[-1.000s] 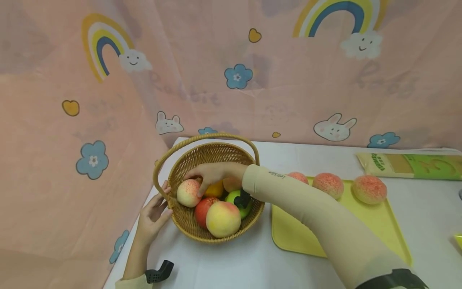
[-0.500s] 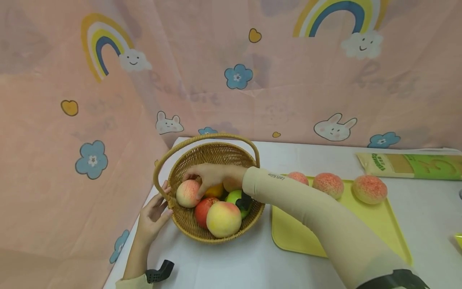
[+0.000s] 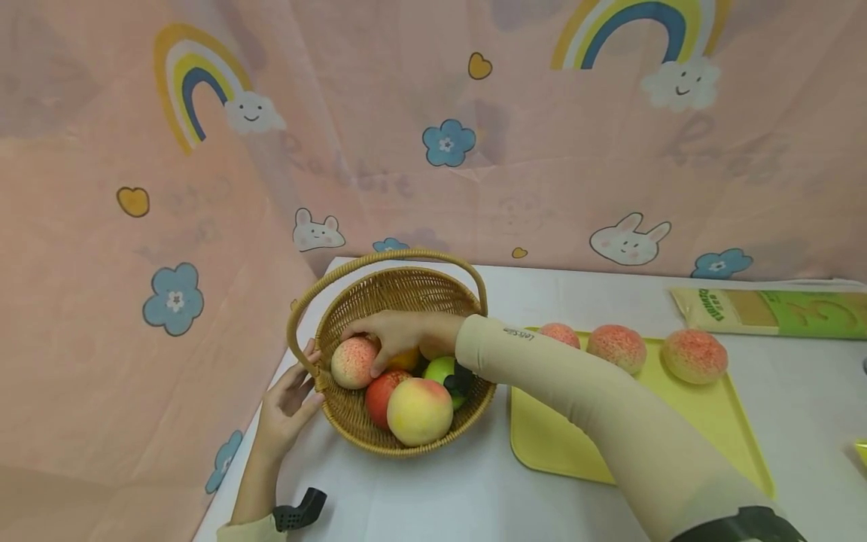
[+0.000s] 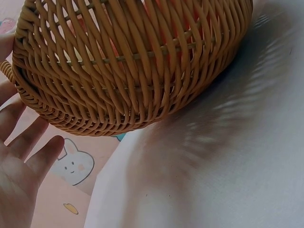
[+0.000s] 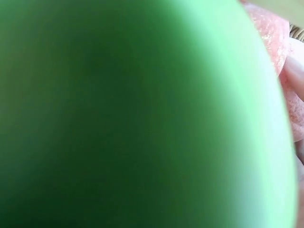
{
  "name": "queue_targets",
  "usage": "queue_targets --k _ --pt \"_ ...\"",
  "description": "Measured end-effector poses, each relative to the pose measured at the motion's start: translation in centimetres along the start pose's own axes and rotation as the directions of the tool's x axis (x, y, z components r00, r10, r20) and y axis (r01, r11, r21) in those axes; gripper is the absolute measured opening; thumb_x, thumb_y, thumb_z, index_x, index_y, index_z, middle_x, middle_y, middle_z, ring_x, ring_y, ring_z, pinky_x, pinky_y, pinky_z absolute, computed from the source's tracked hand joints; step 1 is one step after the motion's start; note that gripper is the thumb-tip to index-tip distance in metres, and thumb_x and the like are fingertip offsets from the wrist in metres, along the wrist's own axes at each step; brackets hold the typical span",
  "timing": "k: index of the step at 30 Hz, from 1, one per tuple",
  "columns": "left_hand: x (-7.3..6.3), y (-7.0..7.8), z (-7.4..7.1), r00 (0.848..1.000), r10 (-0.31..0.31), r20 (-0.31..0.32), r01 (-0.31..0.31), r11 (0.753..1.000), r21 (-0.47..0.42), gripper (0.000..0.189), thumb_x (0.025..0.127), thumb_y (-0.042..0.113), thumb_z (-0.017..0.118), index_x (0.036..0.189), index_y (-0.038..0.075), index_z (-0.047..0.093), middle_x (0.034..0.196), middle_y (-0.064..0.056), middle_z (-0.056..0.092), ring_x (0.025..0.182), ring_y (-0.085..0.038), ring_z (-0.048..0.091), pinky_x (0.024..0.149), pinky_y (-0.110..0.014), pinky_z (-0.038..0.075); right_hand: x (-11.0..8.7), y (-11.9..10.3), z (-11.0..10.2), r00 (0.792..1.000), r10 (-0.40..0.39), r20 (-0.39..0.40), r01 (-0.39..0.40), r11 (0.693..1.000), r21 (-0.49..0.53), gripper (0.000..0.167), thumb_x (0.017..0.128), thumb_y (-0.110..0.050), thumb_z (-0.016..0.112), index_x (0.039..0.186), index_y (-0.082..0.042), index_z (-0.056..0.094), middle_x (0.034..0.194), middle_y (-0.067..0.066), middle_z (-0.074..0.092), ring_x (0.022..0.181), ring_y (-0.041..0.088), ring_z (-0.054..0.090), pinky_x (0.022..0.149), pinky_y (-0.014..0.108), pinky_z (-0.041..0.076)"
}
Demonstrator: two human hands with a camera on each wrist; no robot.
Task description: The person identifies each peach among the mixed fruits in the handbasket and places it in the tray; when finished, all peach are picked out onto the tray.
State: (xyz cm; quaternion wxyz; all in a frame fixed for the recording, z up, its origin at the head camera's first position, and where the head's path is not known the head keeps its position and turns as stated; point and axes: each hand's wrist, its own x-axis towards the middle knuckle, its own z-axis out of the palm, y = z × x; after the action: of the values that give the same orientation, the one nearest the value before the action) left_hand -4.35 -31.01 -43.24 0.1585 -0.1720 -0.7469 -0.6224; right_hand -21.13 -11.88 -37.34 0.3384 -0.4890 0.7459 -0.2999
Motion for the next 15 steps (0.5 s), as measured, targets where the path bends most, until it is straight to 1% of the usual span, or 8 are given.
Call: queue_targets --k 3,4,6,8,10,12,15 --pt "0.0 -0.1 0.0 1.0 0.006 0.0 -0.006 1.0 0.0 0.052 0.08 -0.02 0.052 0.131 -0.02 0.039 0.151 -0.029 0.023 0.143 -0.017 0.028 0.107 -0.022 0.037 -0.1 0.0 0.0 1.0 0.004 -0.016 -0.004 1.0 0.026 0.059 0.074 -0.011 0.08 0.127 -0.023 0.055 0.123 -0.008 0.057 0.113 0.009 0.05 0.096 0.024 0.042" --pt "0.0 -0.1 0.0 1.0 0.006 -0.001 -0.006 1.0 0.0 0.052 0.08 -0.02 0.052 0.131 -0.02 0.04 0.151 -0.029 0.023 0.143 -0.017 0.028 0.107 -0.022 0.037 -0.1 0.0 0.0 1.0 -0.012 -0.024 0.012 1.0 0.02 0.058 0.074 -0.011 0.08 0.126 -0.023 0.056 0.122 -0.008 0.057 0.112 0.008 0.051 0.096 0.023 0.043" --pt "0.0 -0.2 0.0 1.0 0.006 -0.003 -0.006 1.0 0.0 0.051 0.081 -0.02 0.052 0.13 -0.019 0.04 0.152 -0.028 0.024 0.143 -0.017 0.027 0.108 -0.021 0.037 -0.1 0.1 -0.1 0.996 -0.073 -0.041 0.072 0.997 -0.025 0.056 0.074 -0.011 0.08 0.124 -0.02 0.056 0.123 -0.007 0.056 0.112 0.008 0.051 0.096 0.022 0.043" --pt "-0.1 -0.2 0.0 1.0 0.009 -0.002 -0.009 1.0 -0.002 0.051 0.08 -0.02 0.052 0.13 -0.02 0.04 0.152 -0.028 0.023 0.144 -0.018 0.027 0.108 -0.022 0.036 -0.3 0.0 -0.4 0.991 -0.117 -0.057 0.115 0.992 -0.044 0.055 0.074 -0.01 0.08 0.123 -0.019 0.056 0.124 -0.006 0.055 0.112 0.009 0.051 0.096 0.021 0.043" --pt "-0.1 -0.2 0.0 1.0 0.003 -0.005 -0.003 1.0 0.002 0.051 0.081 -0.019 0.053 0.13 -0.019 0.04 0.151 -0.028 0.024 0.144 -0.017 0.026 0.108 -0.021 0.036 -0.5 -0.1 -0.7 0.986 -0.148 -0.073 0.144 0.988 -0.048 0.055 0.074 -0.01 0.079 0.123 -0.018 0.055 0.125 -0.006 0.053 0.113 0.009 0.049 0.096 0.021 0.043" --pt "-0.1 -0.1 0.0 1.0 -0.001 -0.004 0.001 1.0 0.003 0.051 0.081 -0.019 0.052 0.13 -0.019 0.04 0.152 -0.028 0.023 0.144 -0.017 0.026 0.108 -0.021 0.036 -0.8 -0.2 -1.1 0.983 -0.158 -0.093 0.155 0.987 -0.034 0.056 0.073 -0.011 0.079 0.123 -0.019 0.055 0.125 -0.005 0.051 0.113 0.01 0.048 0.096 0.021 0.043" --pt "0.0 0.0 0.1 1.0 -0.008 -0.003 0.008 1.0 0.009 0.052 0.081 -0.019 0.052 0.132 -0.018 0.04 0.152 -0.027 0.023 0.143 -0.017 0.027 0.108 -0.021 0.036 -1.4 -0.5 -1.7 0.975 -0.191 -0.115 0.186 0.981 -0.049 0.057 0.073 -0.014 0.078 0.125 -0.019 0.055 0.124 -0.004 0.05 0.113 0.01 0.047 0.095 0.022 0.044"
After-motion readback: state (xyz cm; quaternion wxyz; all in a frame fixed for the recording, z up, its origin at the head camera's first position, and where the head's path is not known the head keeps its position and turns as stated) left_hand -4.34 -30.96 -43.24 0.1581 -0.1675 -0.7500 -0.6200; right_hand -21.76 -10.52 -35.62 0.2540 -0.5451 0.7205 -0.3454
